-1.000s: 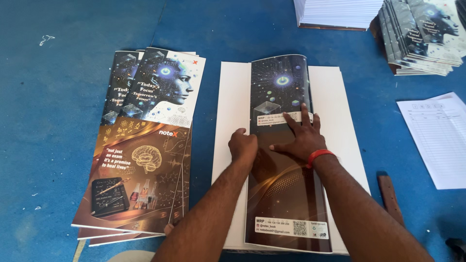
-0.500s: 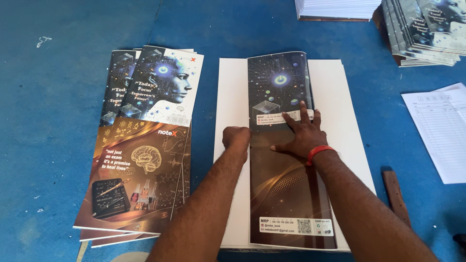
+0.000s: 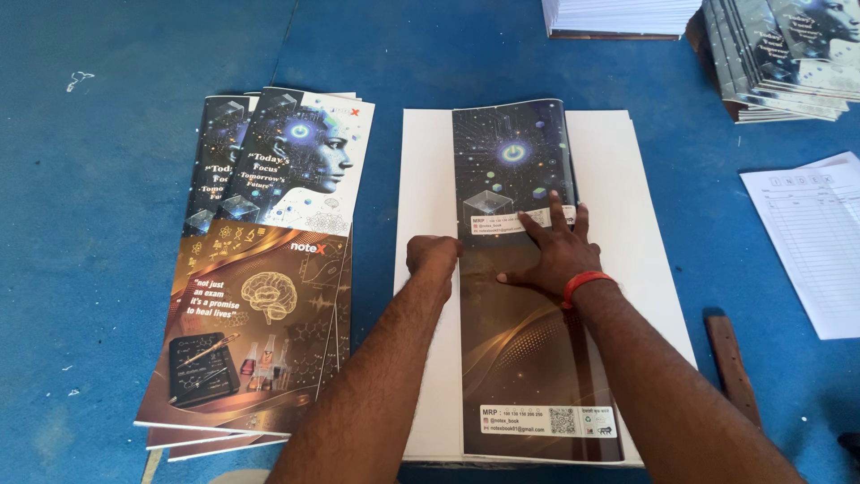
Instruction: The person sits on the floor and repeatedly folds a printed cover sheet over a stack of white pages, then uses a wooden stick to press and crease the spine. The person stacks the finished booklets to the left and repeats the process with new stacks.
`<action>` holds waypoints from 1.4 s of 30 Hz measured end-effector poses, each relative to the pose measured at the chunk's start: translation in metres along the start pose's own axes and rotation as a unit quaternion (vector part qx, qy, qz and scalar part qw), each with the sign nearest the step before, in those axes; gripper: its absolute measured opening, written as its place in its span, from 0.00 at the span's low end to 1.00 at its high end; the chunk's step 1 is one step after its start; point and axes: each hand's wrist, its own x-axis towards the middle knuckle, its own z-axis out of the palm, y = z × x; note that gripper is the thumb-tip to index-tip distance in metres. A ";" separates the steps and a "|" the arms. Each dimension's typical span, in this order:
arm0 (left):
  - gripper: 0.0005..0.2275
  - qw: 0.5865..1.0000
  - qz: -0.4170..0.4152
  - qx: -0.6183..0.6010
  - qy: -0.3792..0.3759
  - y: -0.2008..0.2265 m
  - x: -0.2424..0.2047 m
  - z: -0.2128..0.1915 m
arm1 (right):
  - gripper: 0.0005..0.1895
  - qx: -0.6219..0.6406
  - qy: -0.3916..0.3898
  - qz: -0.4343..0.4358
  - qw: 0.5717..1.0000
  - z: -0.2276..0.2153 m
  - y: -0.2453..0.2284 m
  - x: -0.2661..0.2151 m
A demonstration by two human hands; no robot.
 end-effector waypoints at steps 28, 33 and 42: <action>0.12 0.999 0.016 0.041 0.022 0.003 -0.010 -0.002 | 0.65 0.011 -0.014 0.022 1.000 0.006 0.000 0.010; 0.15 0.971 0.128 0.198 0.025 0.002 -0.012 0.006 | 0.65 0.002 -0.012 0.024 1.000 0.007 0.000 0.010; 0.19 0.785 0.532 0.313 -0.054 -0.061 -0.030 0.033 | 0.53 0.035 0.021 0.009 0.999 0.004 0.000 0.006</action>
